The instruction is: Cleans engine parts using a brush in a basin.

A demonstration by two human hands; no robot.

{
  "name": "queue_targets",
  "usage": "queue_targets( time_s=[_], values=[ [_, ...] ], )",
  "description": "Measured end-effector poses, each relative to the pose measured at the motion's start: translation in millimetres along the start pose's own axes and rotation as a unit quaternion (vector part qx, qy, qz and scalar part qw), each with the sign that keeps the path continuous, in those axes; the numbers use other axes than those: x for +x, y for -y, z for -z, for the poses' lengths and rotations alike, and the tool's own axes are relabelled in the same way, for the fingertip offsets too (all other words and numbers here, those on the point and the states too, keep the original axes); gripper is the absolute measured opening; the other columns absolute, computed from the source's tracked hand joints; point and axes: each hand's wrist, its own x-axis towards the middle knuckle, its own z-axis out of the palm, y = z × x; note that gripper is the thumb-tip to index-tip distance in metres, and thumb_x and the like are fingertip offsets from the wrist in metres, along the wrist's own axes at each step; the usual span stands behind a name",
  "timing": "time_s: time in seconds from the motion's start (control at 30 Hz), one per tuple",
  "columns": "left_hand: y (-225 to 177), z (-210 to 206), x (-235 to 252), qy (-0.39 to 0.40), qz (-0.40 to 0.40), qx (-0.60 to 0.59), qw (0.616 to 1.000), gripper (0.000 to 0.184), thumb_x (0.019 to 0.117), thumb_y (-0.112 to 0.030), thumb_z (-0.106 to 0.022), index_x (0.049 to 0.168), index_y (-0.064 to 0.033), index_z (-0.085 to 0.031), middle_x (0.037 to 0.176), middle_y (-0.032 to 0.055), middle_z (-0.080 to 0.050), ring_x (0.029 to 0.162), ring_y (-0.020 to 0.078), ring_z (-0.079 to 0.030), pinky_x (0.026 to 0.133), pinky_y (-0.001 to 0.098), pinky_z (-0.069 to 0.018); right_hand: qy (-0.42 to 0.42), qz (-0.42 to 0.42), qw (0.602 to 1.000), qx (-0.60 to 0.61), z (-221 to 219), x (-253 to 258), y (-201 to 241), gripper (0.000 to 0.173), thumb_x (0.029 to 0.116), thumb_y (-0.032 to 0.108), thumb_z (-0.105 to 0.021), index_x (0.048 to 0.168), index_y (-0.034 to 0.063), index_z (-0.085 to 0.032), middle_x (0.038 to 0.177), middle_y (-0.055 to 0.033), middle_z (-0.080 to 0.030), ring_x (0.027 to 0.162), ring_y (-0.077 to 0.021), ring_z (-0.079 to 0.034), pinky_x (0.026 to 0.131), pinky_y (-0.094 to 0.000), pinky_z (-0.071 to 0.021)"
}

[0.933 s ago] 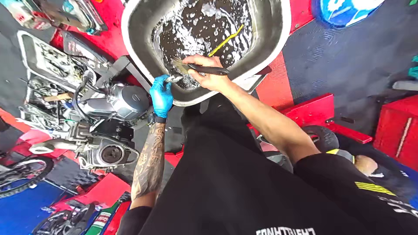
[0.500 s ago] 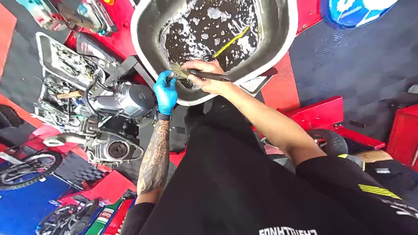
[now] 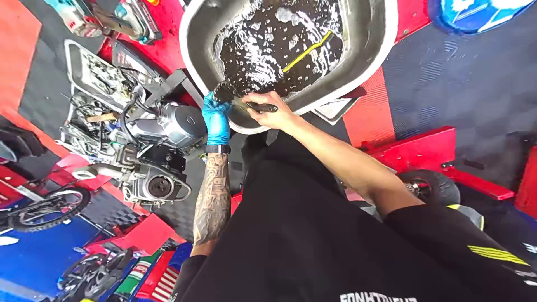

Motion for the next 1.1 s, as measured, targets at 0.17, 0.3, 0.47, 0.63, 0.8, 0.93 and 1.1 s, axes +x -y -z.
queue_targets(
  time_s=[0.17, 0.3, 0.47, 0.63, 0.8, 0.93, 1.1],
  values=[
    [-6, -3, 9, 0.014, -0.008, 0.012, 1.0, 0.052, 0.0891, 0.012, -0.051, 0.141, 0.0058, -0.048, 0.129, 0.0192, -0.063, 0.111, 0.0272, -0.068, 0.093, 0.0459, -0.0613, -0.145, 0.011, 0.989, 0.042, 12, 10, 19, 0.029, 0.093, 0.011, -0.068, 0.121, 0.0056, -0.073, 0.103, -0.0066, -0.077, 0.089, -0.0119, -0.073, 0.081, -0.0333, -0.0619],
    [0, -19, 12, 0.008, -0.024, 0.029, 0.999, 0.037, 0.0908, 0.008, -0.058, 0.127, 0.0057, -0.061, 0.111, 0.014, -0.071, 0.098, 0.0199, -0.07, 0.085, 0.0371, -0.0618, -0.177, 0.106, 0.976, 0.067, 7, 35, 40, 0.028, 0.0952, 0.004, -0.066, 0.123, -0.0015, -0.071, 0.113, -0.0124, -0.075, 0.101, -0.0168, -0.073, 0.09, -0.0355, -0.062],
    [6, -19, 14, -0.003, -0.002, -0.002, 1.0, 0.04, 0.0954, 0.008, -0.054, 0.135, 0.0082, -0.053, 0.121, 0.0194, -0.066, 0.103, 0.0256, -0.07, 0.09, 0.0424, -0.0621, -0.125, 0.035, 0.991, 0.03, -1, 17, 5, 0.03, 0.0923, 0.01, -0.067, 0.121, 0.007, -0.073, 0.103, -0.0072, -0.077, 0.088, -0.0134, -0.074, 0.081, -0.0345, -0.0618],
    [16, -9, 2, 0.015, -0.055, 0.062, 0.996, 0.029, 0.0934, 0.004, -0.062, 0.123, 0.0065, -0.064, 0.111, 0.0148, -0.071, 0.102, 0.0209, -0.071, 0.092, 0.0388, -0.061, -0.203, 0.042, 0.977, 0.054, -6, 27, 45, 0.029, 0.0945, 0.006, -0.067, 0.123, 0.0024, -0.071, 0.11, -0.0097, -0.076, 0.096, -0.0147, -0.074, 0.084, -0.0338, -0.0629],
    [9, -8, -4, -0.013, -0.048, 0.033, 0.998, 0.032, 0.1007, -0.004, -0.059, 0.13, 0.0068, -0.058, 0.118, 0.0174, -0.068, 0.105, 0.0247, -0.07, 0.093, 0.0426, -0.061, -0.117, 0.017, 0.993, 0.026, -18, 9, 18, 0.027, 0.0918, 0.011, -0.067, 0.117, 0.008, -0.074, 0.096, -0.0064, -0.077, 0.083, -0.0138, -0.073, 0.075, -0.0353, -0.0615],
    [-3, -7, 5, 0.006, -0.076, 0.082, 0.994, 0.031, 0.1029, -0.005, -0.056, 0.132, 0.0068, -0.054, 0.117, 0.0164, -0.067, 0.104, 0.0239, -0.071, 0.093, 0.0432, -0.0625, -0.19, -0.011, 0.981, 0.048, -11, 4, 24, 0.028, 0.0906, 0.008, -0.067, 0.118, 0.0054, -0.074, 0.095, -0.0065, -0.076, 0.079, -0.012, -0.071, 0.072, -0.0334, -0.0611],
    [-7, -20, 1, 0.041, -0.127, 0.162, 0.978, 0.036, 0.1007, -0.007, -0.06, 0.133, 0.0072, -0.055, 0.117, 0.0135, -0.069, 0.108, 0.014, -0.068, 0.098, 0.0302, -0.0566, -0.235, 0.074, 0.967, 0.059, -4, 28, 52, 0.029, 0.0952, 0.005, -0.066, 0.123, -0.0012, -0.071, 0.115, -0.0124, -0.075, 0.1, -0.0161, -0.074, 0.087, -0.0336, -0.0626]
  ],
)
